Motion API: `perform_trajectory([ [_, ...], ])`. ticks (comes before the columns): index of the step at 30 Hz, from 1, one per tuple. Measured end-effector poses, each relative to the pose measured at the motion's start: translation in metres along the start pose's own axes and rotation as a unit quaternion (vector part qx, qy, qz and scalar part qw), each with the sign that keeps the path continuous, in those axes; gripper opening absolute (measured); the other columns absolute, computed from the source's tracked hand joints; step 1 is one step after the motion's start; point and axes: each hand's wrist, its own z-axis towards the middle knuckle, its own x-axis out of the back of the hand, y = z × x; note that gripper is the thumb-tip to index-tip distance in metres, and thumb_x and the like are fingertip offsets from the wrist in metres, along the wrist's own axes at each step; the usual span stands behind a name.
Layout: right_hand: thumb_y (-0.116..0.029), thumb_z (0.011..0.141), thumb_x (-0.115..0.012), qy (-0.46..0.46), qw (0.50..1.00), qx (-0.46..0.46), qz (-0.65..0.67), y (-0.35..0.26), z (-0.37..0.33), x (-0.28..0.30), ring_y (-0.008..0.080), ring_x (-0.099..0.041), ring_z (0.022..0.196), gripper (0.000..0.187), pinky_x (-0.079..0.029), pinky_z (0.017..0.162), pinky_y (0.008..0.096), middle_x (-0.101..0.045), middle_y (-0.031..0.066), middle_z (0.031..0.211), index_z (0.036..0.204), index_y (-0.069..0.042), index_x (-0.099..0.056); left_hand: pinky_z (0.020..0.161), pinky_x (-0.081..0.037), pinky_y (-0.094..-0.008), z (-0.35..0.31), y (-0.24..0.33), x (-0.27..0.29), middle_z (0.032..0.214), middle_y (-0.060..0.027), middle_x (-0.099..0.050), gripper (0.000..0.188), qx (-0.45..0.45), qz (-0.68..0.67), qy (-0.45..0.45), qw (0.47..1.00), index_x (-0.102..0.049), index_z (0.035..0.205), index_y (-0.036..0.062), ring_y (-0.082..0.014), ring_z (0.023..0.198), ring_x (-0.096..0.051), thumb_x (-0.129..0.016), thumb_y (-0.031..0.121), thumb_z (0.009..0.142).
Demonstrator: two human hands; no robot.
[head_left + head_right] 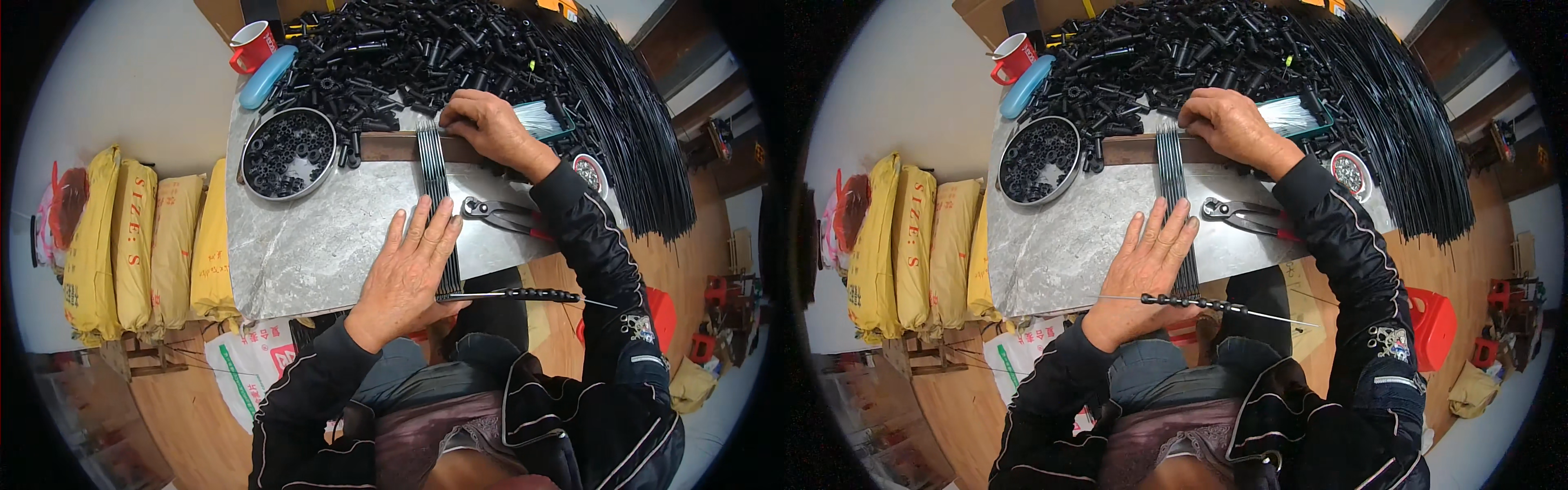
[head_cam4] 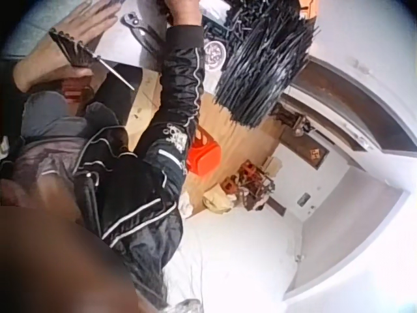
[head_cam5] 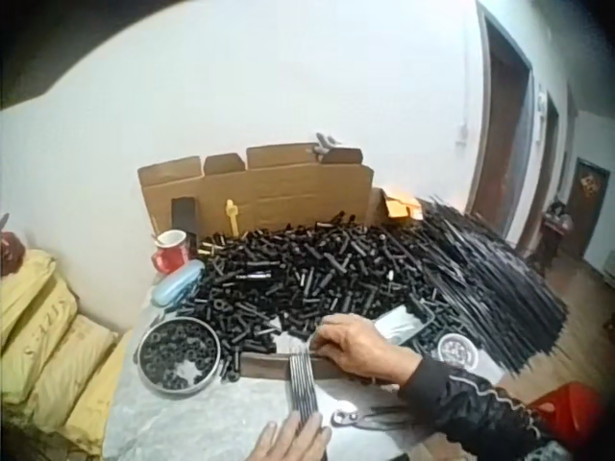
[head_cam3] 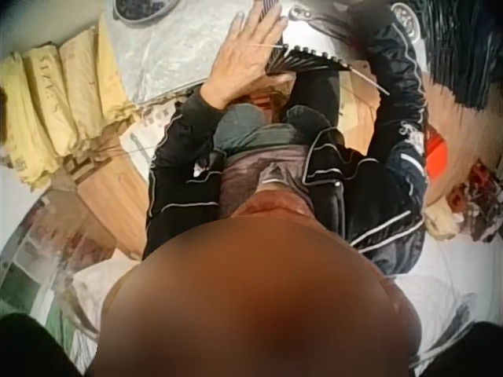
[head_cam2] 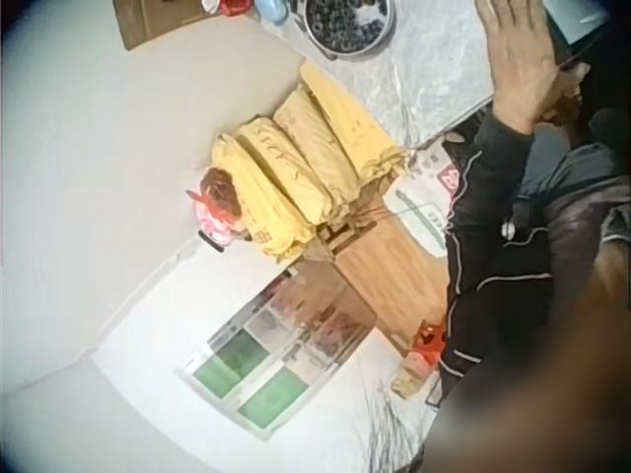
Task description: Assembling and binding bunches of black cables together with plastic components using pliers.
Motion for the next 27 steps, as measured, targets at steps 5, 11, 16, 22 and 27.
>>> perform_trajectory([
  [5, -0.001, 0.081, -0.065, -0.014, 0.992, -0.064, 0.106, -0.006, 0.004, -0.001, 0.0147, -0.062, 0.075, 0.008, -0.050, 0.069, 0.0272, -0.063, 0.0051, 0.081, 0.089, 0.000, -0.064, 0.113, -0.021, -0.0512, 0.001, 0.001, 0.000, 0.150, -0.0214, -0.026, 0.098, -0.006, 0.039, -0.004, 0.999, -0.038, 0.139, -0.0031, -0.0387, 0.139, -0.024, -0.078, 0.047, 0.065],
  [11, -0.003, 0.086, -0.063, -0.057, 0.941, -0.143, 0.300, 0.007, 0.011, -0.004, 0.0075, -0.060, 0.077, 0.011, -0.050, 0.071, 0.0235, -0.067, 0.0044, 0.083, 0.095, 0.003, -0.064, 0.113, -0.021, -0.0515, 0.002, 0.002, -0.001, 0.149, -0.0219, -0.027, 0.098, -0.005, 0.031, 0.001, 1.000, -0.037, 0.139, -0.0031, -0.0392, 0.139, -0.025, -0.079, 0.045, 0.064],
  [16, -0.006, 0.085, -0.063, -0.021, 0.987, -0.087, 0.136, -0.001, 0.015, -0.007, 0.0163, -0.065, 0.081, 0.016, -0.051, 0.074, 0.0278, -0.068, 0.0083, 0.087, 0.101, 0.000, -0.065, 0.113, -0.021, -0.0519, 0.001, -0.001, -0.003, 0.149, -0.0220, -0.027, 0.096, -0.002, 0.024, 0.011, 1.000, -0.037, 0.139, -0.0030, -0.0393, 0.139, -0.025, -0.079, 0.043, 0.065],
  [22, -0.009, 0.081, -0.064, -0.017, 0.997, -0.026, -0.075, -0.004, -0.008, 0.022, 0.0273, -0.063, 0.084, 0.016, -0.049, 0.074, 0.0371, -0.065, 0.0100, 0.085, 0.095, -0.004, -0.067, 0.113, -0.020, -0.0519, 0.001, 0.002, -0.001, 0.150, -0.0217, -0.027, 0.095, -0.003, 0.029, 0.014, 0.999, -0.037, 0.139, -0.0029, -0.0391, 0.139, -0.024, -0.078, 0.044, 0.067],
  [27, -0.009, 0.081, -0.064, 0.023, 0.997, 0.029, -0.074, -0.003, -0.007, -0.001, 0.0286, -0.061, 0.080, 0.009, -0.048, 0.071, 0.0383, -0.064, 0.0093, 0.083, 0.087, -0.003, -0.066, 0.113, -0.021, -0.0516, 0.002, 0.002, -0.004, 0.149, -0.0214, -0.028, 0.095, -0.006, 0.040, 0.010, 0.999, -0.037, 0.139, -0.0027, -0.0390, 0.139, -0.025, -0.076, 0.045, 0.068],
])
